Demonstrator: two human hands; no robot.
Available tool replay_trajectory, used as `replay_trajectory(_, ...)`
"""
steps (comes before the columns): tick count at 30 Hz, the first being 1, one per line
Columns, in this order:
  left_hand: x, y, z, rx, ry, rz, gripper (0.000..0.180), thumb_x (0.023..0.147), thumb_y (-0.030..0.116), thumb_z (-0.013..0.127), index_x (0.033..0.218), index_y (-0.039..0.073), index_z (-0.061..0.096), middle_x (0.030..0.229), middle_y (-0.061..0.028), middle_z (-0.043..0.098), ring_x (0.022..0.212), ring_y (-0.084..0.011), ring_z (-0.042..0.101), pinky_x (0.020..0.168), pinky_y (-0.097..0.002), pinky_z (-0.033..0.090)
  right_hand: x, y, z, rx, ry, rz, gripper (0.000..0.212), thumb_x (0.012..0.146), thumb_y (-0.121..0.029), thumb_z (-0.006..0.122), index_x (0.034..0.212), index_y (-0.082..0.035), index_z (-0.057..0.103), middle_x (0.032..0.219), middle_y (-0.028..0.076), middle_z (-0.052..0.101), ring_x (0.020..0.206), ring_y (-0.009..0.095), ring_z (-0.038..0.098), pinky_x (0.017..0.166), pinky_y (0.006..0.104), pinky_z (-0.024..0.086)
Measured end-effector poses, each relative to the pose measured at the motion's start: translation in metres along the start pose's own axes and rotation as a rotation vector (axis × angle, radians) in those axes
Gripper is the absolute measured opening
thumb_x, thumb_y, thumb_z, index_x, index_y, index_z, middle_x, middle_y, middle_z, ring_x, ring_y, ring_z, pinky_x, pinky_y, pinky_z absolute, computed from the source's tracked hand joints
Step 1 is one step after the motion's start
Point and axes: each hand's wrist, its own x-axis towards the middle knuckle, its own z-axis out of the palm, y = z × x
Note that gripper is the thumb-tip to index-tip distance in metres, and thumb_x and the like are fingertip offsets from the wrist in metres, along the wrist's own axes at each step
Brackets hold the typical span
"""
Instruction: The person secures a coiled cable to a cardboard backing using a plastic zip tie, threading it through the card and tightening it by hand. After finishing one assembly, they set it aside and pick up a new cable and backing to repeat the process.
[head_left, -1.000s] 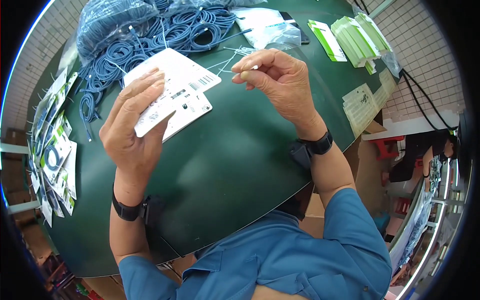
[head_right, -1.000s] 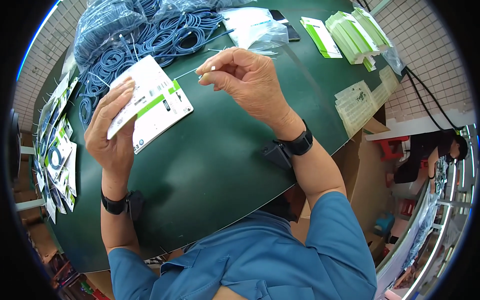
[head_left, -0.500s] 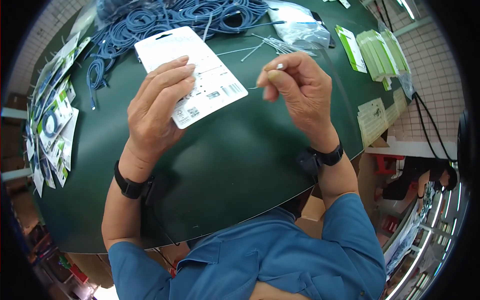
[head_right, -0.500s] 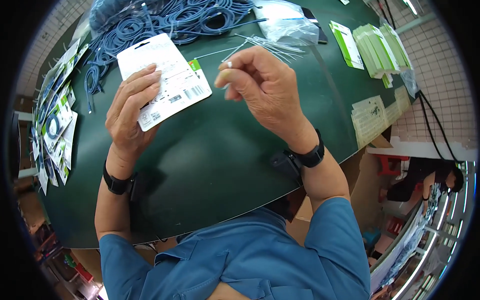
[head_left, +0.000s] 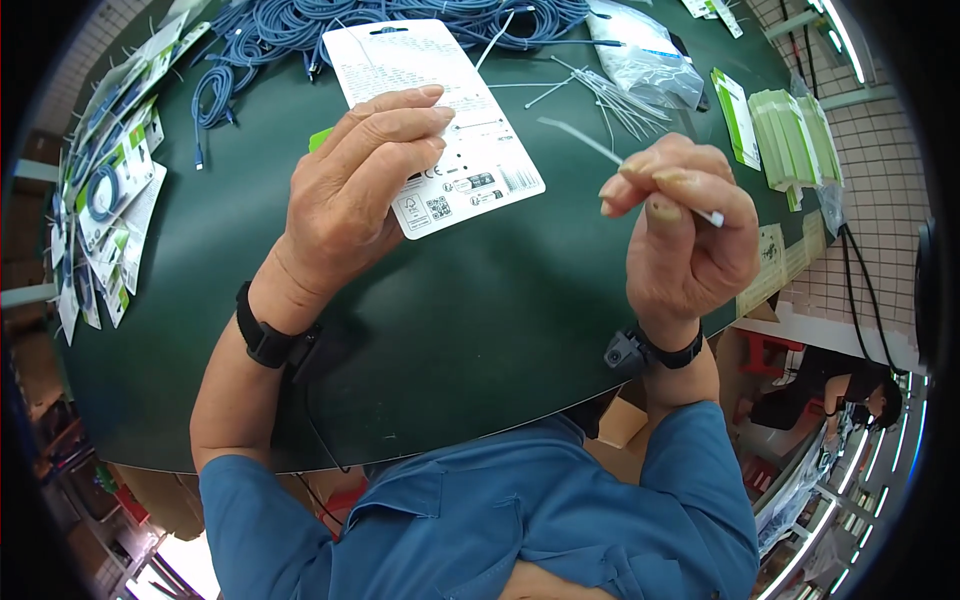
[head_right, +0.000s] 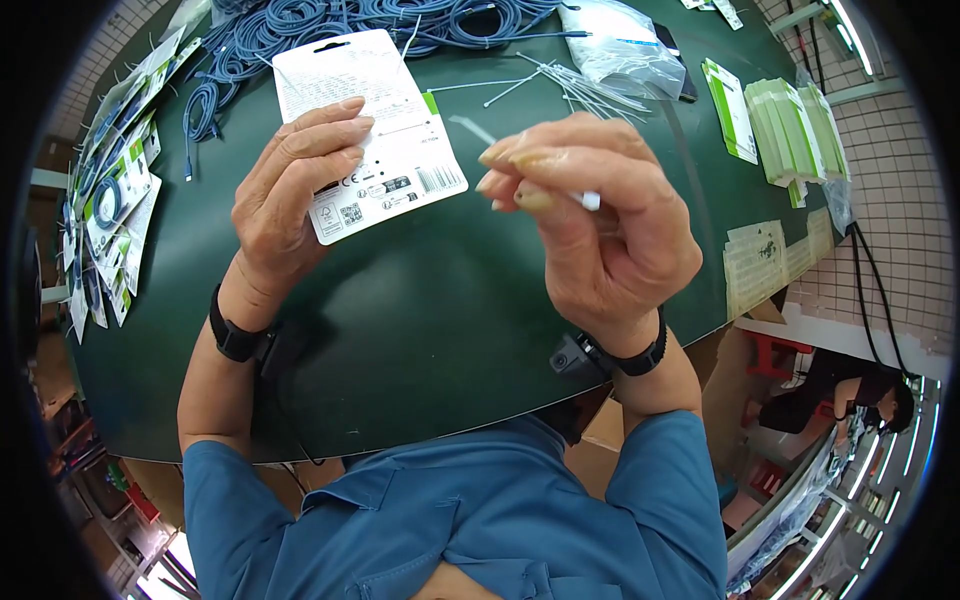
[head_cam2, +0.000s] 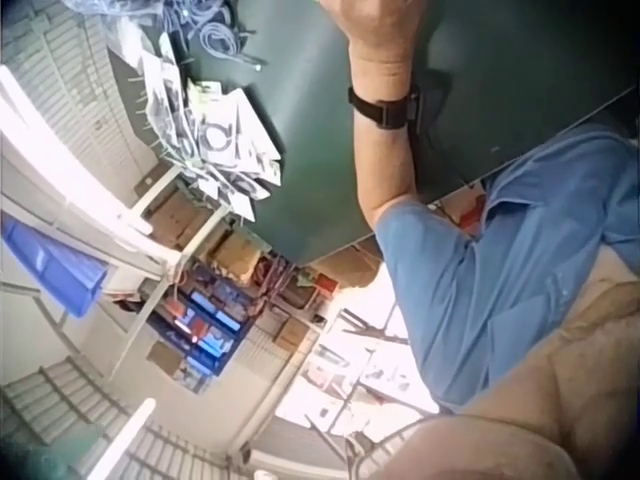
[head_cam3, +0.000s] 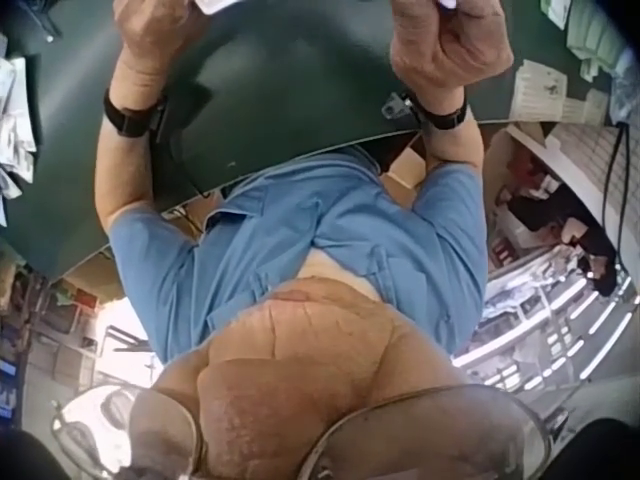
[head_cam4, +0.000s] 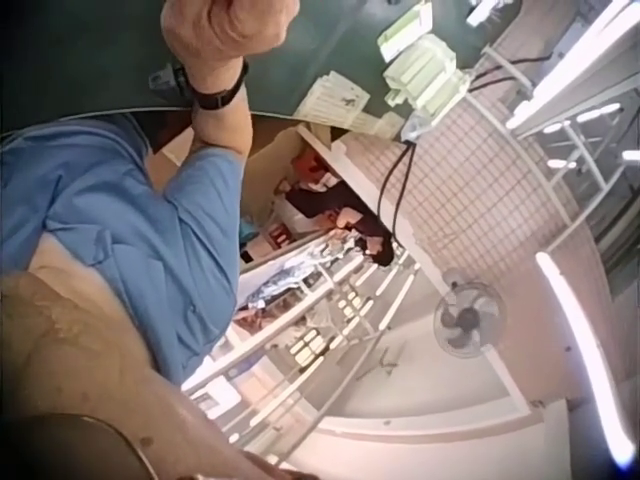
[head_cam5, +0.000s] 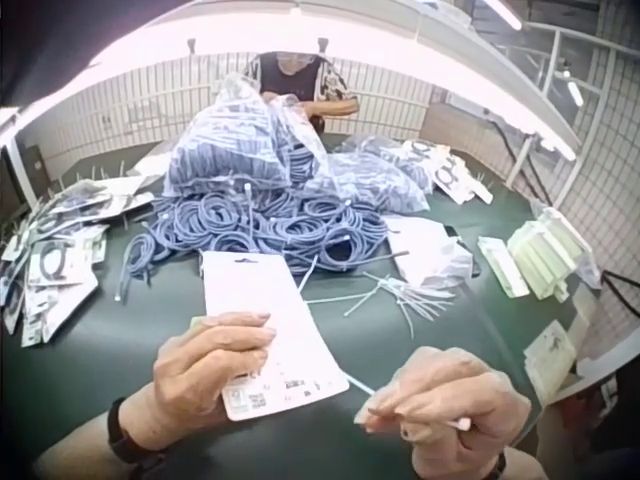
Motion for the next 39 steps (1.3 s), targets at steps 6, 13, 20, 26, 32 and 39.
replay_trajectory(6,0.001,0.002,0.0,-0.039,0.004,-0.044,0.03,0.074,0.004,0.088,0.092,0.004,0.065,0.108,-0.012,0.077,0.112,-0.0329,0.075,0.09,-0.0386,0.062,-0.009,-0.01,0.012,0.171,-0.104,0.09,0.015,0.099,0.001,0.071,0.112,0.005,0.066,0.104,0.024,0.073,0.088,0.025,0.075,0.073,0.0321,0.063)
replay_trajectory(13,0.001,0.003,-0.001,-0.026,0.015,-0.036,0.03,0.073,0.004,0.088,0.092,0.004,0.065,0.108,-0.0122,0.077,0.113,-0.0328,0.075,0.09,-0.0385,0.062,-0.01,-0.005,0.014,0.107,-0.207,0.093,0.014,0.106,-0.006,0.063,0.116,0.002,0.064,0.106,0.024,0.07,0.083,0.025,0.071,0.062,0.0302,0.06)
replay_trajectory(20,0.003,0.002,-0.003,-0.003,0.008,-0.01,0.029,0.073,0.002,0.087,0.093,0.003,0.065,0.107,-0.0123,0.077,0.112,-0.0329,0.076,0.089,-0.0383,0.063,-0.008,-0.008,0.012,0.117,-0.194,0.135,0.015,0.106,-0.007,0.064,0.116,0.003,0.064,0.105,0.024,0.071,0.082,0.024,0.071,0.063,0.0299,0.06)
replay_trajectory(26,0.003,0.003,-0.003,0.008,0.011,-0.002,0.029,0.073,0.001,0.086,0.092,0.003,0.065,0.107,-0.0123,0.077,0.111,-0.0331,0.076,0.088,-0.0382,0.063,-0.01,-0.004,0.013,0.132,-0.186,0.148,0.016,0.106,-0.007,0.064,0.117,0.003,0.064,0.106,0.025,0.071,0.081,0.024,0.071,0.062,0.03,0.059)
replay_trajectory(32,0.004,0.004,-0.003,0.009,0.005,0.014,0.029,0.073,0.001,0.086,0.092,0.003,0.065,0.107,-0.0126,0.076,0.111,-0.0334,0.076,0.087,-0.0381,0.064,-0.013,-0.006,0.018,0.14,-0.114,0.235,0.017,0.102,-0.007,0.069,0.116,0.002,0.068,0.106,0.024,0.073,0.081,0.022,0.071,0.064,0.0293,0.058)
replay_trajectory(39,0.011,0.02,-0.005,-0.016,-0.004,0.008,0.027,0.073,0.001,0.085,0.091,0.002,0.066,0.106,-0.0131,0.076,0.11,-0.0333,0.076,0.087,-0.0388,0.064,0.0,0.001,0.008,-0.136,-0.266,0.043,0.02,0.09,-0.004,0.081,0.11,-0.003,0.077,0.103,0.017,0.075,0.086,0.022,0.07,0.071,0.0312,0.055)
